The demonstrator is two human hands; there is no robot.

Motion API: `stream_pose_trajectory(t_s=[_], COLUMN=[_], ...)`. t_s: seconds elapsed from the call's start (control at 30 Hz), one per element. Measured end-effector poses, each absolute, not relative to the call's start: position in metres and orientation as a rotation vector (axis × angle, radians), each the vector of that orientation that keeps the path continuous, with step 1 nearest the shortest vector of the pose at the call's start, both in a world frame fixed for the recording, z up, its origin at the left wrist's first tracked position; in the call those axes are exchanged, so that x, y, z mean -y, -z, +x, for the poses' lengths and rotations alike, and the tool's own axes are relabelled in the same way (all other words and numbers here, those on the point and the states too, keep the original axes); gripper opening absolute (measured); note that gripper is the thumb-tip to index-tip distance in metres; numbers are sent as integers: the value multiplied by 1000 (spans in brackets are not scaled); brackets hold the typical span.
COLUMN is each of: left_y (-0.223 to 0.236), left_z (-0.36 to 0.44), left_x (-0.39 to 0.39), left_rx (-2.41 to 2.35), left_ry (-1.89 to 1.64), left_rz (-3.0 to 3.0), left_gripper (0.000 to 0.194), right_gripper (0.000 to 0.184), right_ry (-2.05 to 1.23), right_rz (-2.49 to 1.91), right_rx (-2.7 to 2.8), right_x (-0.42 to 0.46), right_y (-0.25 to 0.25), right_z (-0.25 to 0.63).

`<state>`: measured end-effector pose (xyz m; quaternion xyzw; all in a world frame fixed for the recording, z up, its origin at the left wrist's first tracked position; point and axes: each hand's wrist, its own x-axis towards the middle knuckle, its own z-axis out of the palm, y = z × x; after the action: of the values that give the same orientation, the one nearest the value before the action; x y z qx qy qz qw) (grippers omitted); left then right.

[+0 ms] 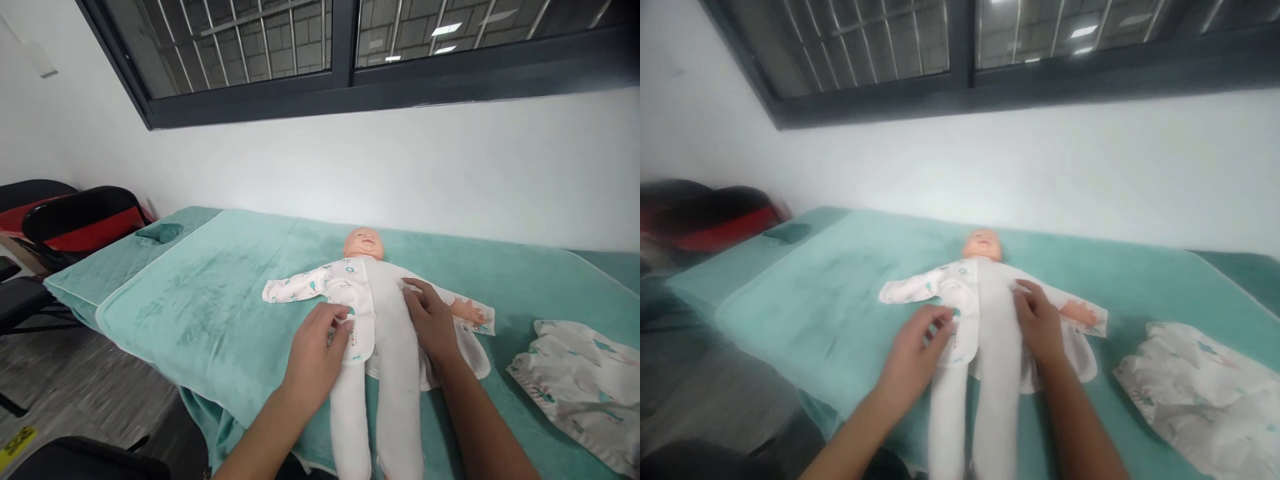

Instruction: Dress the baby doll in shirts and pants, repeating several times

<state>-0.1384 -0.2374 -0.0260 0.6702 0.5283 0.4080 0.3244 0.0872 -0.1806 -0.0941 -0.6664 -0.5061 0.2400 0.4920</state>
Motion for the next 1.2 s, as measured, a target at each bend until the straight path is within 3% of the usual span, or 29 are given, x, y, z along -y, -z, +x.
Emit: stream_pose_trajectory(t_s=[0.2, 0.43, 0.6, 0.73, 0.83, 1.0, 1.2], left_y=[34, 3, -11, -12, -15, -30, -35], left_z=[-128, -88, -41, -24, -27, -43, -47], left_x=[240, 155, 102, 87, 88, 97, 98], left_rx=[-1293, -1200, -1096, -993, -995, -1082, -1227], left_ry=[-987, -1038, -479, -43, -26, 10, 128], left_rz=[1863, 2227, 2649, 2882, 2924, 2945, 2950], left_gripper=[19, 21, 41, 29, 22, 33, 34], right_gripper=[42, 29, 24, 23, 28, 51, 52], right_ry=[-658, -907, -1020, -1061, -877, -133, -290], right_rz=[-1459, -1170, -1067, -1101, -1376, -2109, -2193], right_rx=[1204, 1195, 1257, 1357, 1332, 1227, 1208], right_x=[178, 176, 184, 185, 176, 164, 169], right_y=[100, 98, 88, 87, 93, 104, 105], right_z=[88, 87, 88, 94, 106, 130, 151])
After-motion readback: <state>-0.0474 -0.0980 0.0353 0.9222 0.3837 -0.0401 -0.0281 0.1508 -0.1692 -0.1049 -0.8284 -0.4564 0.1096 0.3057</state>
